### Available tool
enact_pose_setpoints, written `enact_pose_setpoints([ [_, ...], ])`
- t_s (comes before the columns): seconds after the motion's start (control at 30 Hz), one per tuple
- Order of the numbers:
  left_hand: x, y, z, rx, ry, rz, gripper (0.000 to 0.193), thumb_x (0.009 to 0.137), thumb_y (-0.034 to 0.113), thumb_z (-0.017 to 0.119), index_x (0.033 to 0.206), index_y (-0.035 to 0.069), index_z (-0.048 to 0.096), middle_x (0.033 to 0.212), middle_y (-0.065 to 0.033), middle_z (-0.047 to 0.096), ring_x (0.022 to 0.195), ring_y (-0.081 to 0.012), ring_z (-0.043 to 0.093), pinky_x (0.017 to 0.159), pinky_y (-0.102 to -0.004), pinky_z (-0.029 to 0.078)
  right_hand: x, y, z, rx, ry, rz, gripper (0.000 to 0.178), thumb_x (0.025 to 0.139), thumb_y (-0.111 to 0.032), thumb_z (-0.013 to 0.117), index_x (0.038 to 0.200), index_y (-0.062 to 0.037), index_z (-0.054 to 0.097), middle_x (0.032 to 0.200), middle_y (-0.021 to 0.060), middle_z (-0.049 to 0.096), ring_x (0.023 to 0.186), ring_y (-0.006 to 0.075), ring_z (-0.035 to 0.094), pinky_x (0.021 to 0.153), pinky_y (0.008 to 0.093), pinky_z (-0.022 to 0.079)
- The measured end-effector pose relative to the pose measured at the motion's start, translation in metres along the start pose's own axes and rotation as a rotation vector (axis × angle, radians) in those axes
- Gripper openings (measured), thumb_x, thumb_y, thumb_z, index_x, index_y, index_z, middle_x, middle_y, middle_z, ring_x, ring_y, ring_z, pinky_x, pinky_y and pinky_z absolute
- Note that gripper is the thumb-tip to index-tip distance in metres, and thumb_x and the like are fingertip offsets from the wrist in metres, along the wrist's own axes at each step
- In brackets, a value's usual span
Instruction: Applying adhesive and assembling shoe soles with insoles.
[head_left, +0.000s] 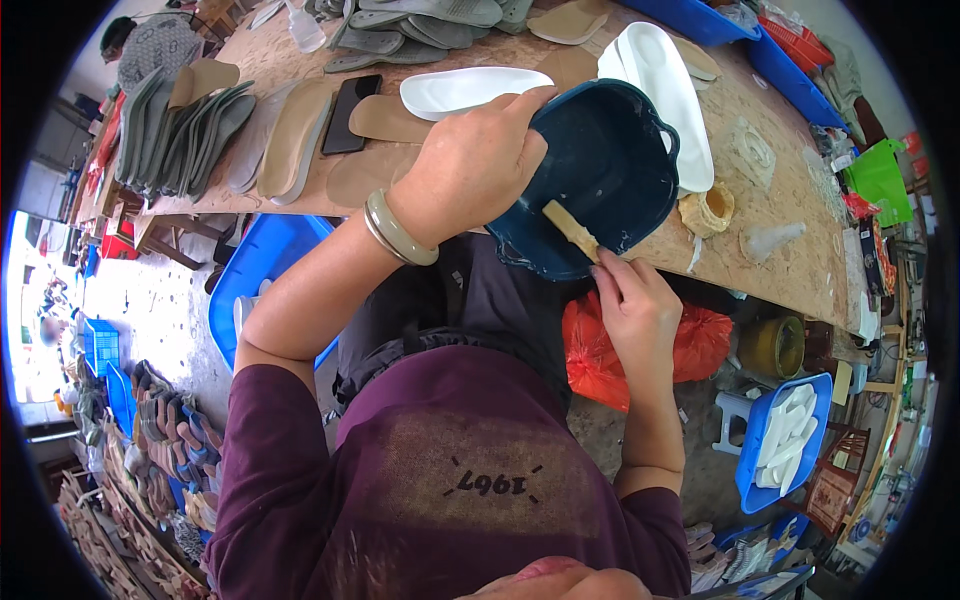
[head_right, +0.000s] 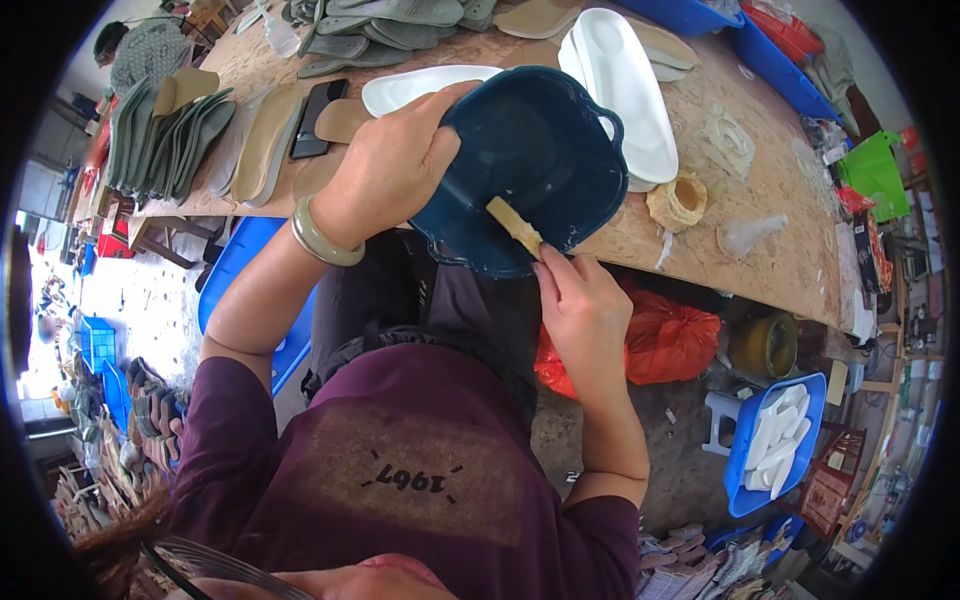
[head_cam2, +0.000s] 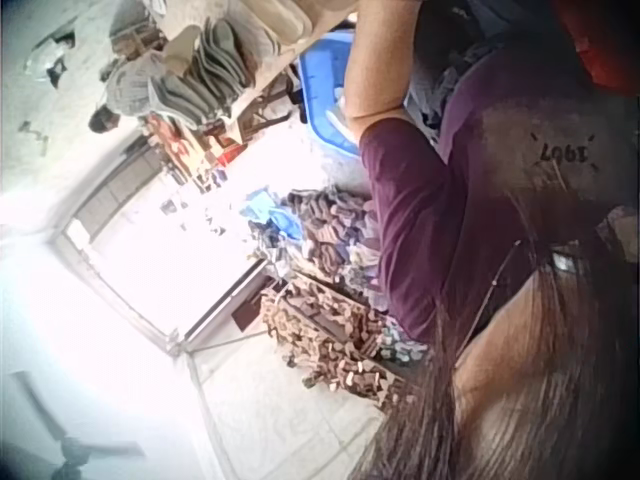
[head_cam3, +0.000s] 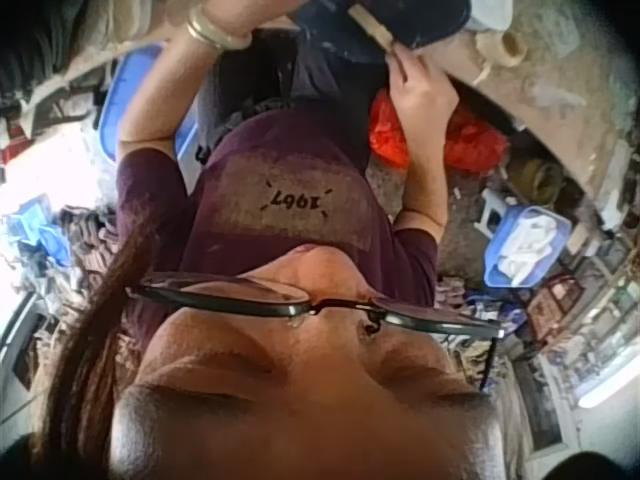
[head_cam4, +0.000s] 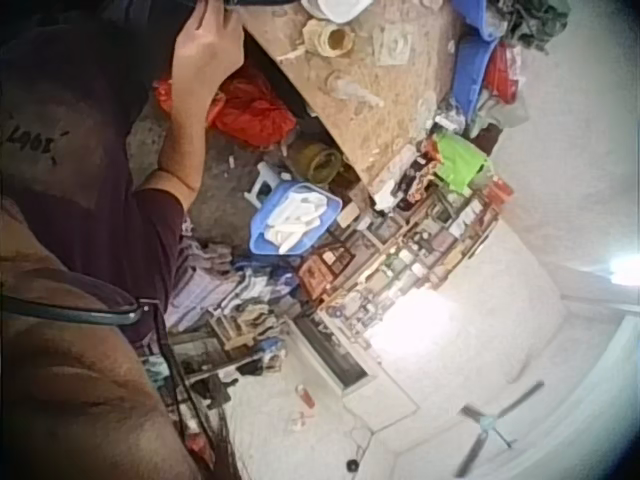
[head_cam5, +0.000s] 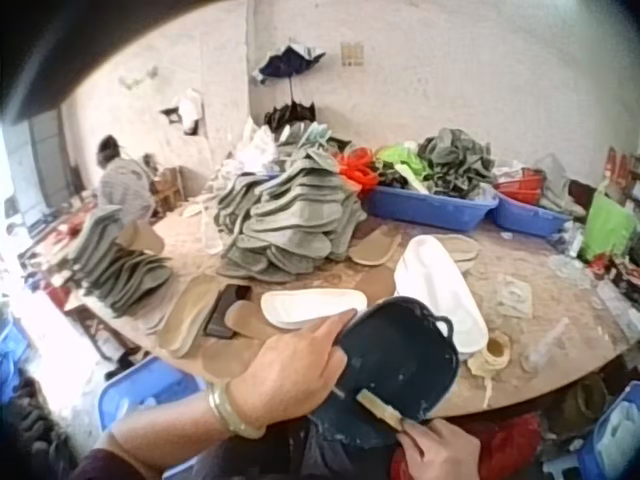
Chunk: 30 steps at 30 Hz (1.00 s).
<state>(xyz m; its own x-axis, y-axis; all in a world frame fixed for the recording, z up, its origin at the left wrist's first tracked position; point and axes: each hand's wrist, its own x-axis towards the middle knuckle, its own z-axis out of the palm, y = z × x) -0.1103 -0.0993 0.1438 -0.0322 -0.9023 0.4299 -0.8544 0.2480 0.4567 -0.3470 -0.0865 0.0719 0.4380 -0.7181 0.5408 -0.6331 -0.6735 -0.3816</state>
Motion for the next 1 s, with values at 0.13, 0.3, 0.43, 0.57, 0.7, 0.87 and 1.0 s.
enact_pose_setpoints([
  [0.13, 0.003, -0.010, -0.002, -0.006, -0.008, -0.043, 0.040, 0.089, 0.016, 0.045, 0.124, -0.001, 0.052, 0.101, -0.0236, 0.065, 0.088, -0.0390, 0.064, 0.081, -0.0455, 0.050, 0.003, 0.007, -0.013, 0.359, 0.112, 0.274, 0.018, 0.085, -0.003, 0.067, 0.103, -0.0017, 0.069, 0.077, 0.0067, 0.067, 0.061, 0.0109, 0.059, 0.060, 0.0251, 0.048],
  [0.3, 0.005, -0.033, -0.011, -0.030, -0.054, -0.182, 0.037, 0.089, 0.019, 0.044, 0.119, -0.002, 0.053, 0.098, -0.0253, 0.065, 0.089, -0.0405, 0.063, 0.081, -0.0472, 0.050, 0.001, 0.024, -0.022, 0.953, 0.041, 0.617, 0.027, 0.093, -0.015, 0.060, 0.112, 0.0038, 0.065, 0.067, 0.0045, 0.059, 0.052, 0.0048, 0.046, 0.048, 0.0168, 0.033],
  [0.43, -0.004, -0.085, 0.011, -0.023, -0.169, -0.256, 0.036, 0.091, 0.018, 0.044, 0.117, -0.005, 0.053, 0.086, -0.0292, 0.063, 0.083, -0.0431, 0.063, 0.078, -0.0479, 0.049, -0.004, 0.037, 0.003, 1.503, -0.013, 0.830, 0.035, 0.097, -0.024, 0.054, 0.117, 0.0044, 0.055, 0.057, 0.0058, 0.047, 0.038, 0.0056, 0.034, 0.036, 0.0188, 0.023],
  [0.57, -0.030, -0.099, -0.007, -0.154, -0.240, -0.272, 0.033, 0.090, 0.018, 0.045, 0.110, -0.006, 0.057, 0.104, -0.0291, 0.061, 0.098, -0.0411, 0.060, 0.086, -0.0433, 0.047, 0.015, 0.038, 0.012, 1.939, -0.092, 0.757, 0.030, 0.101, -0.028, 0.046, 0.117, -0.0027, 0.053, 0.056, 0.0050, 0.046, 0.036, 0.0065, 0.032, 0.033, 0.0195, 0.023],
  [0.7, -0.051, -0.151, -0.059, -0.082, -0.322, -0.362, 0.027, 0.089, 0.012, 0.046, 0.106, -0.004, 0.060, 0.100, -0.0181, 0.065, 0.093, -0.0274, 0.060, 0.085, -0.0345, 0.046, 0.043, 0.037, 0.025, 2.053, -0.189, 0.607, 0.030, 0.104, -0.030, 0.039, 0.111, -0.0043, 0.053, 0.059, 0.0031, 0.043, 0.038, 0.0071, 0.031, 0.033, 0.0198, 0.023],
  [0.87, -0.051, -0.219, -0.153, -0.636, 0.320, -1.025, 0.022, 0.088, 0.012, 0.047, 0.097, 0.001, 0.063, 0.096, -0.0109, 0.064, 0.088, -0.0236, 0.063, 0.074, -0.0417, 0.055, 0.053, 0.036, 0.036, 2.113, -0.095, 0.658, 0.031, 0.104, -0.031, 0.038, 0.100, -0.0030, 0.052, 0.061, 0.0021, 0.040, 0.039, 0.0070, 0.030, 0.034, 0.0204, 0.023],
  [1.0, -0.044, -0.322, -0.181, -0.808, 0.525, -1.101, 0.031, 0.089, 0.017, 0.046, 0.111, -0.002, 0.053, 0.101, -0.0151, 0.064, 0.088, -0.0337, 0.064, 0.078, -0.0494, 0.056, 0.055, 0.030, 0.055, 2.036, -0.017, 0.688, 0.033, 0.102, -0.031, 0.043, 0.111, 0.0004, 0.052, 0.059, 0.0037, 0.045, 0.038, 0.0070, 0.032, 0.035, 0.0200, 0.023],
])
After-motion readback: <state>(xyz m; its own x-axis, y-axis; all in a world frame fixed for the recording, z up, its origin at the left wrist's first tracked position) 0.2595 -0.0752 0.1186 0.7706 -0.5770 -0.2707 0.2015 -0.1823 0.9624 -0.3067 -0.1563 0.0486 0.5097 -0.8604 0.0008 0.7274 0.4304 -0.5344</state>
